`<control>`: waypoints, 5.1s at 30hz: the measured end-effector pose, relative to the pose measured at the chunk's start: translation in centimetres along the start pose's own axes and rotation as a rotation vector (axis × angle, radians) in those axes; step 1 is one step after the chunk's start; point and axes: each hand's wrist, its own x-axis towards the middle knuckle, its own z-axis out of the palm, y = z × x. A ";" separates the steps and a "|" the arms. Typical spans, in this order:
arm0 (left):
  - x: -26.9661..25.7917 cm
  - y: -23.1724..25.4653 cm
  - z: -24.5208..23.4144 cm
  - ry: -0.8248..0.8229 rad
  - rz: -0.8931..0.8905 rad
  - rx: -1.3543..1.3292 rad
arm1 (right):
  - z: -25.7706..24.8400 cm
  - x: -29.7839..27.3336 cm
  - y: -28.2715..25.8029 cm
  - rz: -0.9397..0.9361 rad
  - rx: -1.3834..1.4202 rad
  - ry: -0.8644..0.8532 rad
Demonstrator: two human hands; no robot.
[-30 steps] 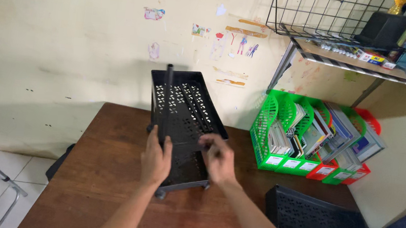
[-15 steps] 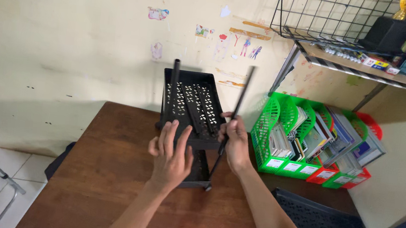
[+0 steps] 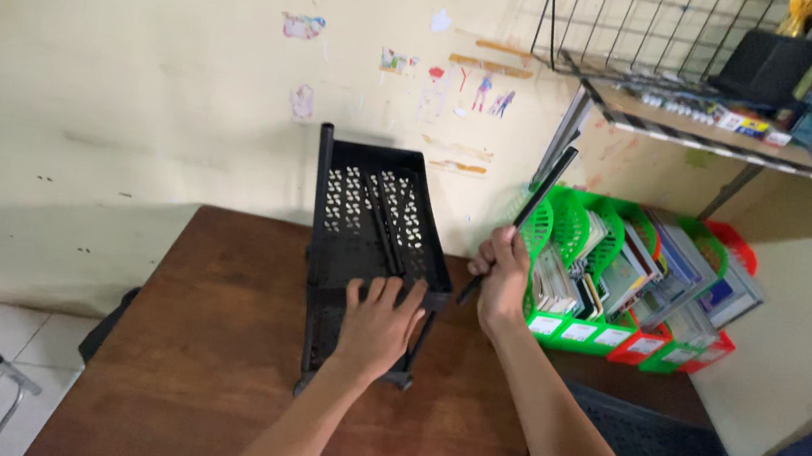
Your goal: The person assembles a black metal shelving unit by inserting vertical poles into a perforated tray and securing a second tray on top. The person handles the trays and poles by hand, aligning and pressing components together to form a two-tier shelf.
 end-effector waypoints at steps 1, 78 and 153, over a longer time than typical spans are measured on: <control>-0.1 0.0 -0.1 0.021 0.000 0.004 | 0.2 0.0 0.2 0.036 0.001 0.001; 2.4 0.1 1.3 0.078 0.023 -0.236 | 2.2 0.8 1.9 0.180 -0.098 -0.236; -0.3 -6.7 -3.6 -0.189 0.125 -0.223 | 8.3 -2.3 4.0 0.382 -0.016 -0.593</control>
